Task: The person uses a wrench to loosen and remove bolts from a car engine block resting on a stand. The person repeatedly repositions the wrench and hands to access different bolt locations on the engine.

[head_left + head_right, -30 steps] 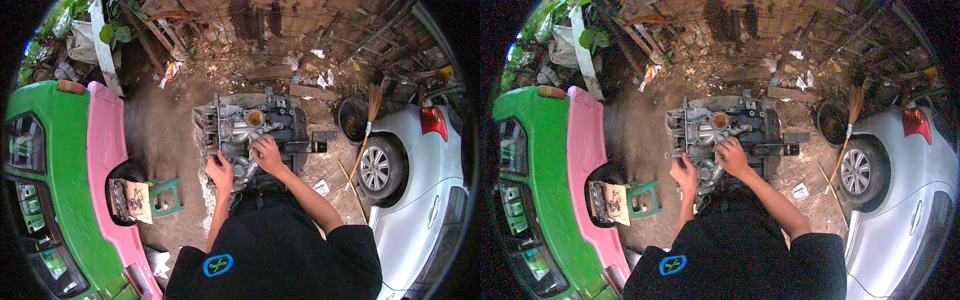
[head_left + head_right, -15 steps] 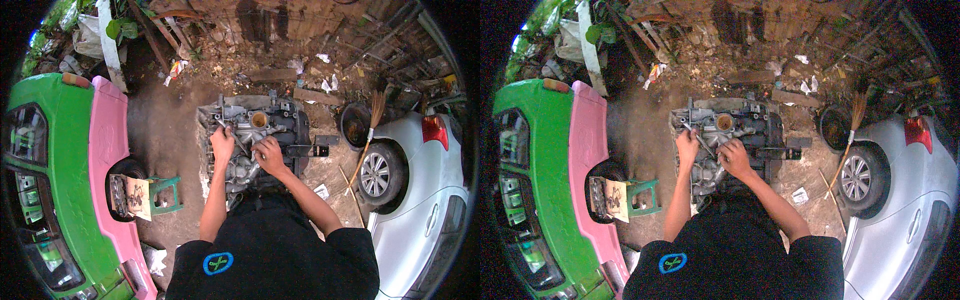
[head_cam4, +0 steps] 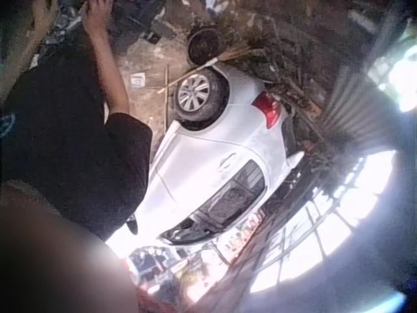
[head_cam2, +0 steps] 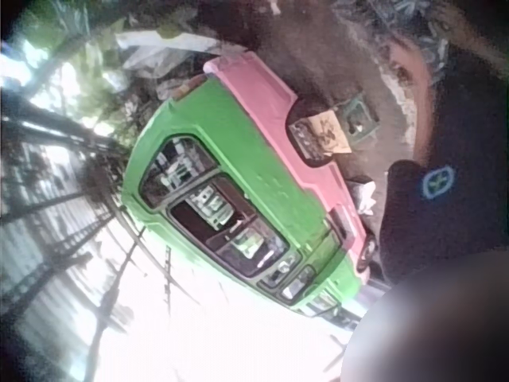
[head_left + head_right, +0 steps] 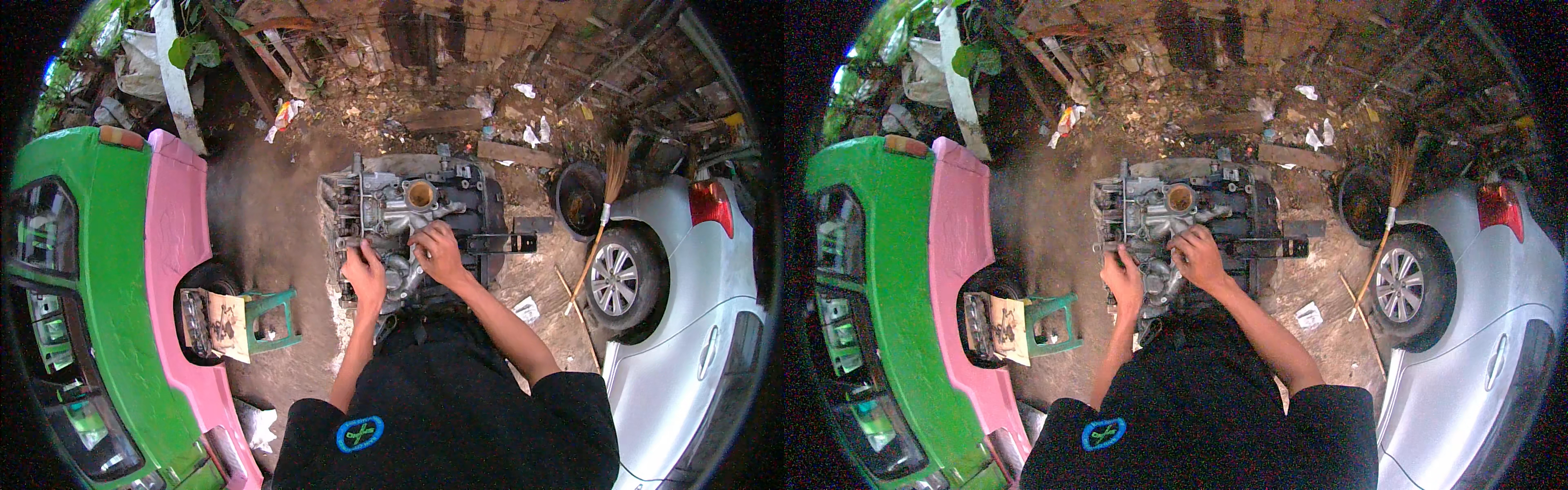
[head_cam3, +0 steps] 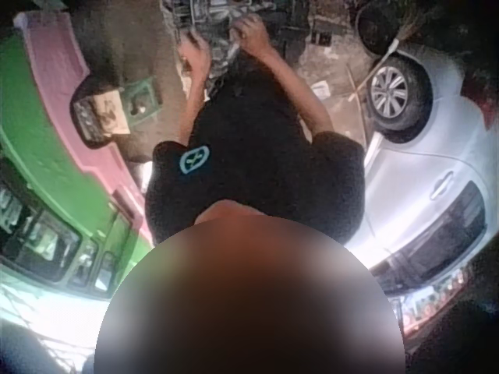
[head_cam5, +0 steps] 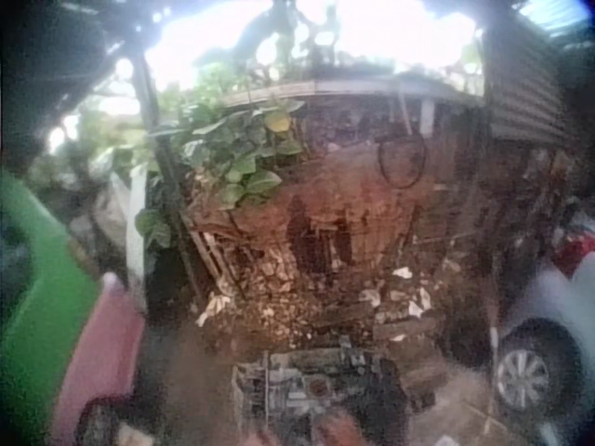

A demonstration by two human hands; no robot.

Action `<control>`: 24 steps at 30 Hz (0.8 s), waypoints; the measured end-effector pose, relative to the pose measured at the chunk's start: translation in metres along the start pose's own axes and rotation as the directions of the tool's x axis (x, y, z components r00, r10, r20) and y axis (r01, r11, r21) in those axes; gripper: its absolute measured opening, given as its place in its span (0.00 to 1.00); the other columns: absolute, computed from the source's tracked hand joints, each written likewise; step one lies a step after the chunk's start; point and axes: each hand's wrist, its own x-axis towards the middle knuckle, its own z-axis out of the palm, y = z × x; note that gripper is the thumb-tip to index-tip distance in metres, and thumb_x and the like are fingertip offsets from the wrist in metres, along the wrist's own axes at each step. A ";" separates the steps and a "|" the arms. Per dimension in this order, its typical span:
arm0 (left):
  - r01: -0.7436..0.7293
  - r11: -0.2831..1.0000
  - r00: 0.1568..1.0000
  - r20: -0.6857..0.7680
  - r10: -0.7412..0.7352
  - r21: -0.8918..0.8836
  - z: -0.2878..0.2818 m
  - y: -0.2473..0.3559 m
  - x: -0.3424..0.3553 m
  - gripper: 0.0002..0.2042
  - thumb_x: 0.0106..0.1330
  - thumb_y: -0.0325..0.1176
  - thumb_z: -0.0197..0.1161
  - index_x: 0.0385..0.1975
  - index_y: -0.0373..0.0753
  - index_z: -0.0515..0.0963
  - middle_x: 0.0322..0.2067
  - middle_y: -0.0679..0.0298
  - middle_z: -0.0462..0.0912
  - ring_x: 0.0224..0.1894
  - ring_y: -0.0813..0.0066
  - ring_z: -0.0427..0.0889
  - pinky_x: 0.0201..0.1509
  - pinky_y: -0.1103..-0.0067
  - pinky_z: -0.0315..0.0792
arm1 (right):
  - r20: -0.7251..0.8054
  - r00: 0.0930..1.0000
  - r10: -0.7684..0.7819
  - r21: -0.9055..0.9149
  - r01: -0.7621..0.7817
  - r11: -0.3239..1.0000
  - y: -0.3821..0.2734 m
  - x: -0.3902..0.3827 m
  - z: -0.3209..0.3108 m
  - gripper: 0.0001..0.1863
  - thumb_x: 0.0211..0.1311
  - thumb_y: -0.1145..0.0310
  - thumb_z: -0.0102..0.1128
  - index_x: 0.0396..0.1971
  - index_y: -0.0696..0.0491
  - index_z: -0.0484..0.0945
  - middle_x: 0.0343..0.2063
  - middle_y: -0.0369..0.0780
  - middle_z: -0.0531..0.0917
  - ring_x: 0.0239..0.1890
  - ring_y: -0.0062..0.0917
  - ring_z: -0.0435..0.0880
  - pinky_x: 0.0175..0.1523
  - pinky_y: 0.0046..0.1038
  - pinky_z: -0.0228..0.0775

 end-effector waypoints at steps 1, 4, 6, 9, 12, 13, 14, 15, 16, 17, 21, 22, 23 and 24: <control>-0.009 1.000 1.000 -0.003 0.009 -0.028 -0.001 0.001 -0.007 0.10 0.73 0.30 0.55 0.29 0.31 0.72 0.15 0.55 0.77 0.17 0.60 0.78 0.23 0.68 0.69 | 0.004 1.000 0.000 -0.006 0.000 1.000 0.000 0.000 0.000 0.07 0.48 0.77 0.61 0.30 0.52 0.79 0.32 0.38 0.81 0.40 0.36 0.76 0.52 0.40 0.68; -0.092 0.989 0.996 -0.010 0.094 0.117 -0.005 0.000 -0.020 0.07 0.72 0.28 0.55 0.33 0.31 0.73 0.18 0.55 0.78 0.19 0.61 0.80 0.25 0.69 0.70 | 0.036 0.999 0.014 -0.010 -0.014 1.000 0.002 -0.002 0.001 0.08 0.48 0.76 0.63 0.31 0.52 0.79 0.33 0.38 0.81 0.42 0.36 0.76 0.54 0.40 0.68; -0.054 0.996 0.999 0.000 0.054 0.073 -0.006 -0.001 -0.023 0.06 0.71 0.28 0.56 0.34 0.31 0.74 0.19 0.56 0.80 0.20 0.62 0.81 0.26 0.69 0.72 | 0.069 0.997 0.044 0.000 -0.044 0.999 0.004 -0.003 0.002 0.09 0.47 0.74 0.65 0.32 0.51 0.80 0.35 0.39 0.82 0.45 0.37 0.77 0.57 0.40 0.69; 0.008 0.996 1.000 -0.013 -0.007 0.087 -0.011 0.000 -0.029 0.07 0.72 0.28 0.55 0.34 0.31 0.74 0.20 0.56 0.80 0.21 0.62 0.81 0.27 0.69 0.72 | 0.066 0.997 0.028 -0.024 -0.027 0.999 0.005 -0.004 0.002 0.09 0.48 0.74 0.65 0.32 0.51 0.81 0.35 0.39 0.82 0.45 0.37 0.77 0.57 0.40 0.69; 0.012 0.999 1.000 -0.023 -0.011 0.052 -0.012 0.000 -0.029 0.07 0.72 0.28 0.54 0.35 0.31 0.74 0.20 0.57 0.81 0.21 0.62 0.82 0.27 0.69 0.73 | 0.079 0.996 0.044 -0.041 -0.041 0.998 0.004 -0.004 0.002 0.09 0.49 0.74 0.65 0.32 0.51 0.80 0.35 0.39 0.82 0.45 0.37 0.77 0.57 0.41 0.69; 0.001 0.998 1.000 -0.009 -0.001 0.060 -0.012 0.000 -0.029 0.07 0.72 0.28 0.54 0.35 0.31 0.74 0.20 0.57 0.81 0.21 0.63 0.82 0.27 0.69 0.73 | 0.077 0.996 0.044 -0.040 -0.041 0.998 0.003 -0.003 0.001 0.09 0.49 0.74 0.65 0.33 0.51 0.80 0.35 0.39 0.82 0.45 0.37 0.76 0.57 0.41 0.69; 0.003 0.999 1.000 -0.007 -0.003 0.037 -0.010 0.000 -0.029 0.07 0.72 0.28 0.54 0.35 0.31 0.74 0.20 0.57 0.81 0.21 0.63 0.82 0.27 0.69 0.73 | 0.078 0.996 0.044 -0.036 -0.041 0.999 0.002 -0.003 0.000 0.09 0.49 0.74 0.65 0.33 0.51 0.80 0.35 0.39 0.82 0.45 0.38 0.76 0.57 0.41 0.69; 0.045 0.999 0.999 0.021 -0.045 0.013 -0.008 -0.001 -0.029 0.07 0.72 0.28 0.54 0.35 0.31 0.74 0.20 0.57 0.81 0.21 0.63 0.82 0.27 0.69 0.73 | 0.079 0.996 0.044 -0.027 -0.042 0.999 0.002 -0.003 -0.001 0.09 0.49 0.74 0.65 0.33 0.51 0.80 0.35 0.39 0.82 0.45 0.38 0.76 0.57 0.41 0.69; -0.013 1.000 1.000 -0.008 0.013 -0.020 -0.006 -0.001 -0.031 0.07 0.72 0.28 0.54 0.34 0.31 0.75 0.21 0.57 0.82 0.21 0.63 0.82 0.27 0.69 0.73 | 0.061 0.998 0.031 -0.029 -0.030 0.999 0.001 -0.002 -0.001 0.09 0.49 0.76 0.64 0.32 0.51 0.80 0.34 0.39 0.81 0.44 0.37 0.76 0.56 0.40 0.68; -0.008 1.000 1.000 -0.013 0.008 0.009 -0.006 -0.002 -0.030 0.07 0.72 0.28 0.55 0.34 0.31 0.75 0.21 0.57 0.82 0.22 0.62 0.82 0.27 0.69 0.73 | 0.042 0.999 0.020 -0.027 -0.019 0.999 0.001 -0.002 0.000 0.09 0.48 0.77 0.63 0.32 0.51 0.80 0.33 0.39 0.80 0.43 0.37 0.76 0.54 0.40 0.68; -0.012 0.998 1.000 0.019 0.011 0.064 -0.006 -0.001 -0.030 0.06 0.71 0.27 0.56 0.34 0.30 0.75 0.21 0.56 0.81 0.22 0.61 0.82 0.27 0.69 0.73 | 0.065 0.997 0.040 -0.030 -0.038 0.999 0.000 -0.001 0.000 0.10 0.48 0.75 0.65 0.33 0.51 0.80 0.35 0.39 0.81 0.45 0.37 0.76 0.57 0.40 0.68; -0.023 0.997 0.999 0.027 0.021 0.074 -0.006 0.000 -0.030 0.06 0.71 0.27 0.57 0.34 0.30 0.75 0.21 0.56 0.81 0.22 0.61 0.82 0.27 0.69 0.73 | 0.051 0.998 0.035 -0.031 -0.033 0.999 -0.001 -0.002 0.000 0.09 0.48 0.76 0.64 0.32 0.52 0.80 0.34 0.39 0.81 0.44 0.37 0.76 0.56 0.40 0.68; -0.039 0.997 0.999 0.022 0.037 0.068 -0.006 0.001 -0.030 0.06 0.70 0.27 0.57 0.34 0.30 0.76 0.21 0.55 0.81 0.22 0.61 0.82 0.27 0.69 0.73 | 0.031 0.999 0.030 -0.024 -0.030 0.999 -0.002 -0.002 0.000 0.09 0.49 0.77 0.63 0.32 0.52 0.79 0.33 0.39 0.80 0.43 0.37 0.76 0.55 0.40 0.68; -0.056 0.996 0.998 0.018 0.055 0.063 -0.006 0.002 -0.030 0.06 0.70 0.27 0.57 0.34 0.30 0.76 0.21 0.55 0.81 0.21 0.60 0.82 0.27 0.68 0.73 | 0.010 1.000 0.027 -0.016 -0.026 1.000 -0.003 -0.002 0.000 0.08 0.49 0.78 0.62 0.31 0.52 0.79 0.32 0.39 0.80 0.42 0.36 0.76 0.53 0.39 0.68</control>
